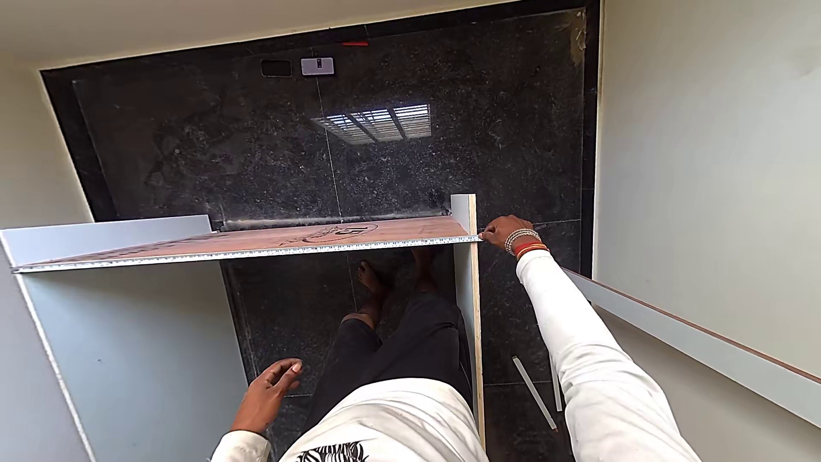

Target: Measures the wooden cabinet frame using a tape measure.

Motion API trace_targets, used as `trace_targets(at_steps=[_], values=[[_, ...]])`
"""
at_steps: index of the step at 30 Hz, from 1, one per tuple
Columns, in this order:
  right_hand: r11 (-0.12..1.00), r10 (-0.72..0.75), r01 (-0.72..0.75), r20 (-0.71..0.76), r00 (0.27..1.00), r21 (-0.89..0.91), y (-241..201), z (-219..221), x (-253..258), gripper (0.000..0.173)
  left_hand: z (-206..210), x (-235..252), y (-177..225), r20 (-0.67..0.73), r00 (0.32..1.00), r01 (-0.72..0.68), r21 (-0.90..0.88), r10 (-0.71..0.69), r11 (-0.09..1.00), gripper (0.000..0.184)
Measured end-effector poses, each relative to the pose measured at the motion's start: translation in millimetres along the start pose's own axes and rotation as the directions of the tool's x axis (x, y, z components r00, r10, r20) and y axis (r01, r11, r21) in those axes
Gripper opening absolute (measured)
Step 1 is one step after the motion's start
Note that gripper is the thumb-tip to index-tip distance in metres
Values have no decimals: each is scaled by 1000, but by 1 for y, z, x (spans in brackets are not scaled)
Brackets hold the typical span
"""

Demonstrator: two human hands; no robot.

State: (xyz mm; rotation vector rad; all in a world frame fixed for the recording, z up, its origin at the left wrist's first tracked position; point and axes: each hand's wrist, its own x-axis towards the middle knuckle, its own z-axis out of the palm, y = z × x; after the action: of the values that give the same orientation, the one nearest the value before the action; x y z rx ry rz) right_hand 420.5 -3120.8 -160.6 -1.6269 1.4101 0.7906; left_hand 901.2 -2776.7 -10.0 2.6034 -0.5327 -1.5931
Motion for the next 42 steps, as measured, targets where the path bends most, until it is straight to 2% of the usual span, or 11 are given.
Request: trace_targets(at_steps=[26,36,42], values=[[999,24,-24,-5,1000,22,-1,4,-3,37,6,-1,3,22,1000,-17,0,17,1000,24],[999,-17,17,-9,1000,30,1,6,-2,42,8,-1,-2,40,999,-25,16,25,1000,24],[1000,-14,14,-17,1000,25,0,8,-3,37,9,4,-1,53,999,-15,10,14,1000,24]])
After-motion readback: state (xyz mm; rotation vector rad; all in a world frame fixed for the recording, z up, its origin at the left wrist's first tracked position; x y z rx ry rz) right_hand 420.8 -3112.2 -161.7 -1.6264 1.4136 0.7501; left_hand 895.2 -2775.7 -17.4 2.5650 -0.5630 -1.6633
